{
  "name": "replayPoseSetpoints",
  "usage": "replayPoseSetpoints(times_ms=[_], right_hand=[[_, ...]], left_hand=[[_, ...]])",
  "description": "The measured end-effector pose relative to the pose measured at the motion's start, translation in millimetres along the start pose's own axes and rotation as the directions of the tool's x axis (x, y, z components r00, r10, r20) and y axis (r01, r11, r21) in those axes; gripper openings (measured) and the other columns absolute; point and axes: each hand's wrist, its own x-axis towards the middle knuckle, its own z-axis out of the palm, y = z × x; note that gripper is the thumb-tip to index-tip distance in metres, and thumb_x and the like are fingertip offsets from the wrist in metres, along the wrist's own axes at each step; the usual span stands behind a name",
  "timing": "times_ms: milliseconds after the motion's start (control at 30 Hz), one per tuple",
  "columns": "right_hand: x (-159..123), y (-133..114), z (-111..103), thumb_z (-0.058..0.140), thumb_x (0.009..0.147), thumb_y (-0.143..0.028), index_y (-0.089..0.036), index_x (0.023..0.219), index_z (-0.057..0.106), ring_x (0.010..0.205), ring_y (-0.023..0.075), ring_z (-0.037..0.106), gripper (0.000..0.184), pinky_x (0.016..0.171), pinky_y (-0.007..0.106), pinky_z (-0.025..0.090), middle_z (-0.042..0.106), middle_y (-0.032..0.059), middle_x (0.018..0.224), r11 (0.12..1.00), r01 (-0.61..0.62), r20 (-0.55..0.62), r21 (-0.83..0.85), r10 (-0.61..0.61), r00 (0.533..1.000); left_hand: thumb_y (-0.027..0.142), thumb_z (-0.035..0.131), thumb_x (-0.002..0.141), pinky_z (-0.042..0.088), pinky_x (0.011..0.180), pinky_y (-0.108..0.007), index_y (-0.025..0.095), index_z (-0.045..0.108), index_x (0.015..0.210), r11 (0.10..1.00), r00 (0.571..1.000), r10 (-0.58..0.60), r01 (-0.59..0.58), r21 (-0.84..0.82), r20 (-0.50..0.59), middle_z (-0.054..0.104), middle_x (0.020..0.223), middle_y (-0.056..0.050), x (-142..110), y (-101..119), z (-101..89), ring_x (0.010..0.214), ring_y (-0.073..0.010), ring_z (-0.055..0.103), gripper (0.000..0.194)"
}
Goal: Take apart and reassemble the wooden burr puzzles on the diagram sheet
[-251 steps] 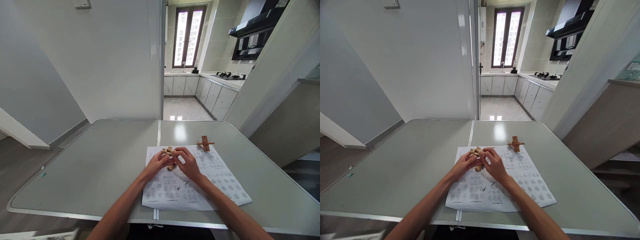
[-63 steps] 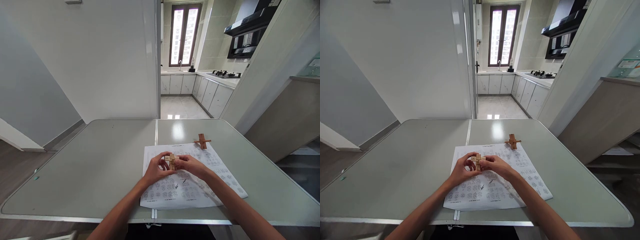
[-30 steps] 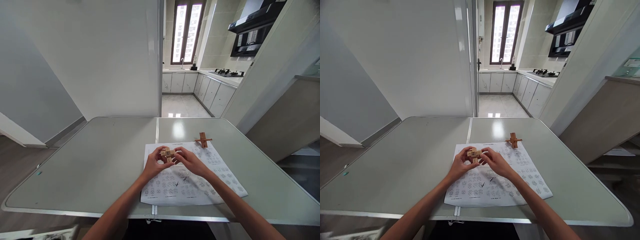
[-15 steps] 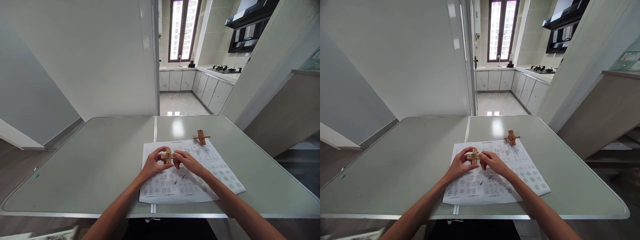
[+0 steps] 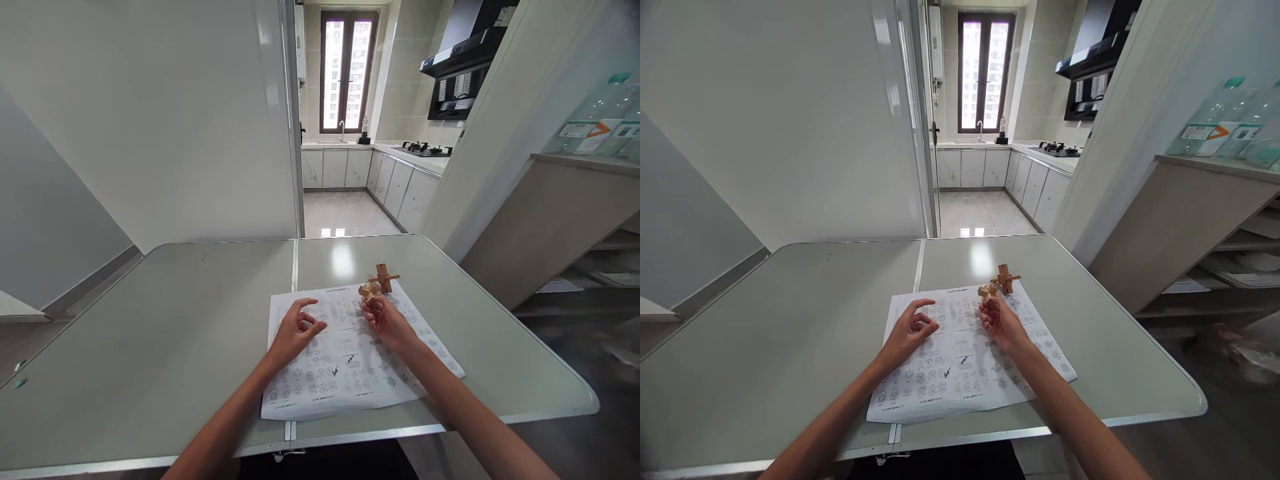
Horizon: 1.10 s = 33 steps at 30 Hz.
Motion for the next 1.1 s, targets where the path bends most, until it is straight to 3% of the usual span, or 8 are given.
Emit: replayPoseSetpoints(times_ms=[233, 333, 433, 567, 633, 767, 900, 1100], right_hand=[[4.2, 0.4, -4.3, 0.064, 0.091, -0.046, -0.023, 0.081, 0.059, 0.055, 0.0128, 0.055, 0.025, 0.046, 0.024, 0.053, 0.064, 0.0034, 0.078, 0.998, 0.057, 0.009, -0.005, -0.057, 0.998], [-14.2, 3.7, 0.4, 0.063, 0.092, -0.049, -0.023, 0.086, 0.061, 0.056, 0.0144, 0.057, 0.027, 0.047, 0.027, 0.053, 0.065, 0.0049, 0.083, 0.996, 0.049, 0.029, -0.077, -0.047, 0.998], [-44.5, 8.0, 5.8, 0.072, 0.089, -0.046, -0.022, 0.091, 0.062, 0.062, 0.0148, 0.060, 0.025, 0.052, 0.027, 0.052, 0.067, 0.0043, 0.089, 0.966, 0.072, 0.156, -0.248, -0.033, 0.987], [-79.2, 17.0, 7.4, 0.064, 0.095, -0.056, -0.022, 0.093, 0.063, 0.077, 0.0211, 0.067, 0.034, 0.068, 0.033, 0.055, 0.070, 0.0058, 0.089, 0.773, 0.273, 0.337, -0.573, -0.081, 0.938], [-88.9, 24.7, 5.6, 0.062, 0.096, -0.057, -0.023, 0.095, 0.064, 0.081, 0.0233, 0.068, 0.035, 0.076, 0.037, 0.056, 0.071, 0.0052, 0.086, 0.648, 0.352, 0.345, -0.676, -0.144, 0.928], [-102.3, 44.5, 2.8, 0.054, 0.102, -0.049, -0.024, 0.104, 0.064, 0.095, 0.0265, 0.069, 0.027, 0.086, 0.040, 0.056, 0.073, 0.0084, 0.100, 0.489, 0.454, 0.377, -0.745, -0.254, 0.891], [-113.4, 60.2, 3.5, 0.054, 0.102, -0.036, -0.026, 0.110, 0.065, 0.103, 0.0290, 0.067, 0.017, 0.092, 0.044, 0.057, 0.070, 0.0108, 0.111, 0.343, 0.542, 0.441, -0.767, -0.332, 0.834], [-113.8, 61.6, 1.9, 0.052, 0.102, -0.034, -0.027, 0.107, 0.067, 0.105, 0.0293, 0.067, 0.018, 0.092, 0.044, 0.058, 0.069, 0.0110, 0.114, 0.319, 0.561, 0.472, -0.764, -0.317, 0.823]], left_hand=[[0.052, 0.069, 0.092, 0.049, 0.064, -0.024, 0.022, 0.060, 0.126, 0.996, 0.996, 0.089, -0.089, 0.025, 0.001, 0.066, 0.098, -0.004, 2.6, -6.1, -0.4, 0.077, -0.0139, 0.062, 0.047], [0.053, 0.067, 0.094, 0.049, 0.064, -0.024, 0.020, 0.060, 0.123, 0.996, 0.997, 0.081, -0.081, 0.044, 0.001, 0.065, 0.086, -0.002, 2.9, -7.0, -0.6, 0.075, -0.0148, 0.064, 0.045], [0.052, 0.064, 0.096, 0.051, 0.068, -0.026, 0.020, 0.062, 0.120, 0.993, 0.996, 0.089, -0.089, 0.074, -0.002, 0.066, 0.082, -0.001, 3.4, -6.4, -1.1, 0.075, -0.0158, 0.066, 0.040], [0.049, 0.059, 0.100, 0.052, 0.073, -0.029, 0.021, 0.066, 0.113, 0.966, 0.990, 0.141, -0.136, 0.220, -0.011, 0.071, 0.091, -0.004, 1.9, -3.8, -8.1, 0.080, -0.0178, 0.068, 0.032], [0.046, 0.058, 0.100, 0.054, 0.080, -0.032, 0.022, 0.067, 0.112, 0.933, 0.984, 0.178, -0.168, 0.319, -0.002, 0.072, 0.104, -0.006, -3.4, -3.3, -16.1, 0.091, -0.0202, 0.068, 0.029], [0.041, 0.062, 0.096, 0.047, 0.111, -0.048, 0.024, 0.067, 0.121, 0.829, 0.976, 0.216, -0.194, 0.524, 0.020, 0.065, 0.134, -0.010, -31.1, -9.9, -34.4, 0.127, -0.0289, 0.059, 0.030], [0.046, 0.062, 0.095, 0.041, 0.117, -0.060, 0.024, 0.060, 0.137, 0.744, 0.978, 0.164, -0.038, 0.667, -0.128, 0.055, 0.152, -0.013, -76.8, -30.9, -41.8, 0.143, -0.0354, 0.047, 0.047], [0.050, 0.059, 0.096, 0.040, 0.119, -0.062, 0.025, 0.049, 0.150, 0.692, 0.942, 0.132, 0.136, 0.709, -0.309, 0.045, 0.162, -0.013, -125.1, -54.1, -33.5, 0.152, -0.0371, 0.039, 0.060]])
